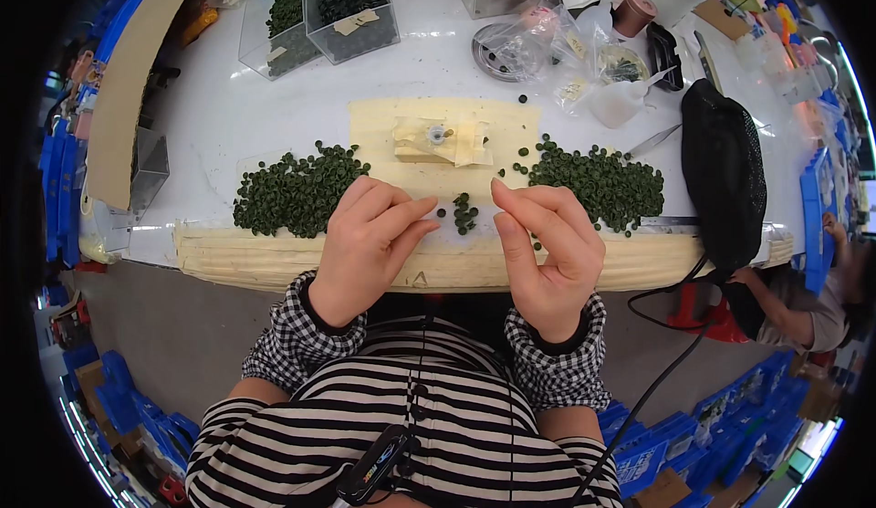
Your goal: The person is manually assembling small green plastic components and black fasteners onto a white base at a factory workbench.
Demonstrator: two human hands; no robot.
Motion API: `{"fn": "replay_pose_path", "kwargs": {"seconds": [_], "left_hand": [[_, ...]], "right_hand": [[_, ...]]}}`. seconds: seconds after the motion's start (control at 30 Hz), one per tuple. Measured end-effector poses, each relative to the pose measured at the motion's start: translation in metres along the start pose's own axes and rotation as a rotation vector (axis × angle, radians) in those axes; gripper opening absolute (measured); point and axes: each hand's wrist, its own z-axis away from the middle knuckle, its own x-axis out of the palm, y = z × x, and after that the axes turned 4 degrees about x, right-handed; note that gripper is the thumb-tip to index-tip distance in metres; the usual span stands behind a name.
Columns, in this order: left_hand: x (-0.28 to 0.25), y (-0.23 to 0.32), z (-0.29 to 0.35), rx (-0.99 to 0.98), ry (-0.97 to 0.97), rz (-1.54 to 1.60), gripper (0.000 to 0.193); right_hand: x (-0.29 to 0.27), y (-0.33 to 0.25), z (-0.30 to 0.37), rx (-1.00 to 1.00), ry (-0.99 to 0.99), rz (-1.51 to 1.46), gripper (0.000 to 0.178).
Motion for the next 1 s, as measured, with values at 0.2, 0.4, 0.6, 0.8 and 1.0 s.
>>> {"fn": "replay_pose_path", "kwargs": {"seconds": [0.2,0.4,0.6,0.8,1.0], "left_hand": [[-0.031,-0.015,0.006,-0.083,0.073,-0.085,0.012],[-0.024,-0.010,0.006,-0.087,0.084,-0.001,0.016],[-0.018,0.000,0.002,-0.082,0.067,0.200,0.016],[-0.012,0.012,0.007,-0.508,0.063,0.959,0.020],[-0.013,0.002,0.010,-0.511,0.020,1.175,0.019]], "right_hand": [[-0.006,0.011,-0.005,-0.027,0.099,0.212,0.015],[0.002,0.022,-0.017,-0.125,-0.008,0.606,0.011],[0.011,0.021,-0.024,-0.148,-0.035,0.702,0.010],[0.018,-0.007,-0.011,0.030,-0.195,0.092,0.009],[0.028,-0.011,-0.007,0.091,-0.221,-0.048,0.011]]}}
